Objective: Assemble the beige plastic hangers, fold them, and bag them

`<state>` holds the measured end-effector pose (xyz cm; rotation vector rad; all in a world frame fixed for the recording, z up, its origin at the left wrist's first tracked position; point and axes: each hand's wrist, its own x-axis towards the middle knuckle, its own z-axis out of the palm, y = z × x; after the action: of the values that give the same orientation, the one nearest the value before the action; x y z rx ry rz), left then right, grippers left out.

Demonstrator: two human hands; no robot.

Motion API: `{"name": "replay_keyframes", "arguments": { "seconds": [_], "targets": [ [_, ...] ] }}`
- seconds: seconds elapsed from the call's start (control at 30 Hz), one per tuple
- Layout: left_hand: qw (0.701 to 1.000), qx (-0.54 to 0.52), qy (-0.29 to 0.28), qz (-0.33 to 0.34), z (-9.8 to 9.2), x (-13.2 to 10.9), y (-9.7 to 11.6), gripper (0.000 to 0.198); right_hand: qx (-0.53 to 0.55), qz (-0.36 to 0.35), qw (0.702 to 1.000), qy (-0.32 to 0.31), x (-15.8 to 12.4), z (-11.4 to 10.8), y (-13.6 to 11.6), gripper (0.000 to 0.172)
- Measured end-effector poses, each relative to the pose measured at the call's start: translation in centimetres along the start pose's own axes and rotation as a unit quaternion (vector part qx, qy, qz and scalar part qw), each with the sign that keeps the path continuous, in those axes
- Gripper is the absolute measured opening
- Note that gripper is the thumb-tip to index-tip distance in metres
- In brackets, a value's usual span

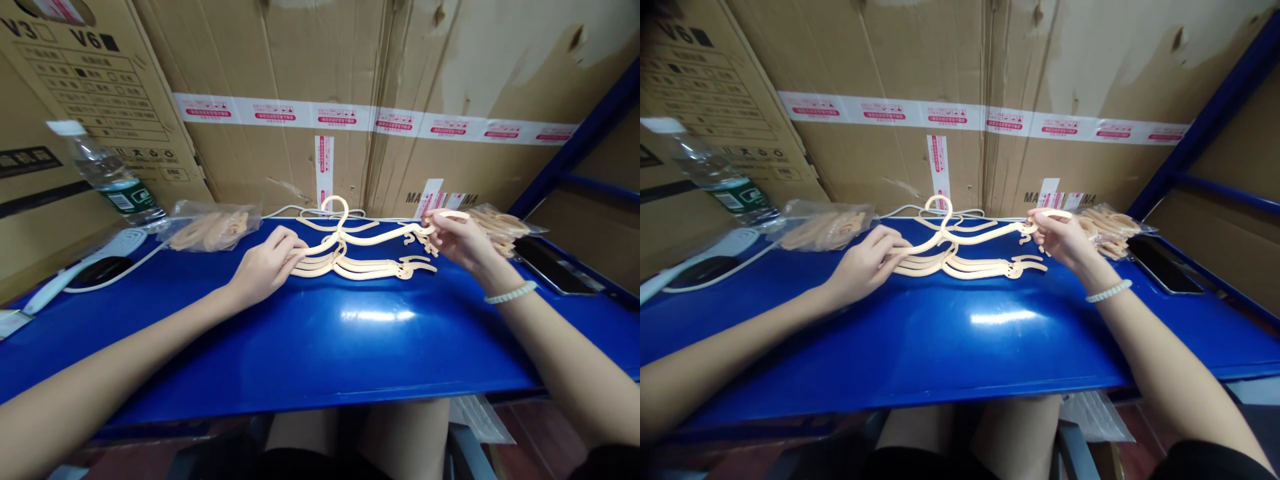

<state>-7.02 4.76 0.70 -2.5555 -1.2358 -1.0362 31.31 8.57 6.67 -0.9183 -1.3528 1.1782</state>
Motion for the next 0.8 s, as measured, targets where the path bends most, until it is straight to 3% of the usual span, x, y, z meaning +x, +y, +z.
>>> {"name": "replay_keyframes", "arguments": {
  "seconds": [0.17, 0.33, 0.5, 0.6, 0.67, 0.73, 0.8],
  "targets": [
    [0.991, 0.064, -0.069, 0.094, -2.1, 1.1, -0.5, 0.023, -0.198, 0.053, 0.973, -0.105, 0.4, -3.3, -2.1, 0.037],
    [0.970, 0.112, -0.166, 0.139, -1.8, -0.1, -0.2, 0.021, -0.377, 0.062, 0.877, -0.291, 0.4, -3.5, -2.5, 0.042],
    [0.963, 0.144, -0.207, 0.096, -1.6, -0.6, 0.5, 0.016, -0.478, 0.047, 0.805, -0.349, 0.5, -2.1, -1.1, 0.038],
    [0.968, 0.183, -0.159, 0.066, -2.8, -2.3, 3.7, 0.020, -0.515, 0.032, 0.784, -0.345, 0.3, -1.5, -0.7, 0.036],
    [0.973, 0.196, -0.099, 0.072, -3.1, -5.3, 7.2, 0.025, -0.524, 0.037, 0.778, -0.343, 0.1, -1.2, -0.7, 0.034],
    [0.973, 0.168, -0.066, 0.142, -2.4, -9.3, 11.0, 0.031, -0.531, 0.048, 0.774, -0.342, 0.0, -1.1, -0.7, 0.033],
    [0.968, 0.132, -0.088, 0.197, -0.5, -13.3, 14.1, 0.038, -0.538, 0.053, 0.771, -0.338, -0.2, -1.0, -0.7, 0.033]
  ]
}}
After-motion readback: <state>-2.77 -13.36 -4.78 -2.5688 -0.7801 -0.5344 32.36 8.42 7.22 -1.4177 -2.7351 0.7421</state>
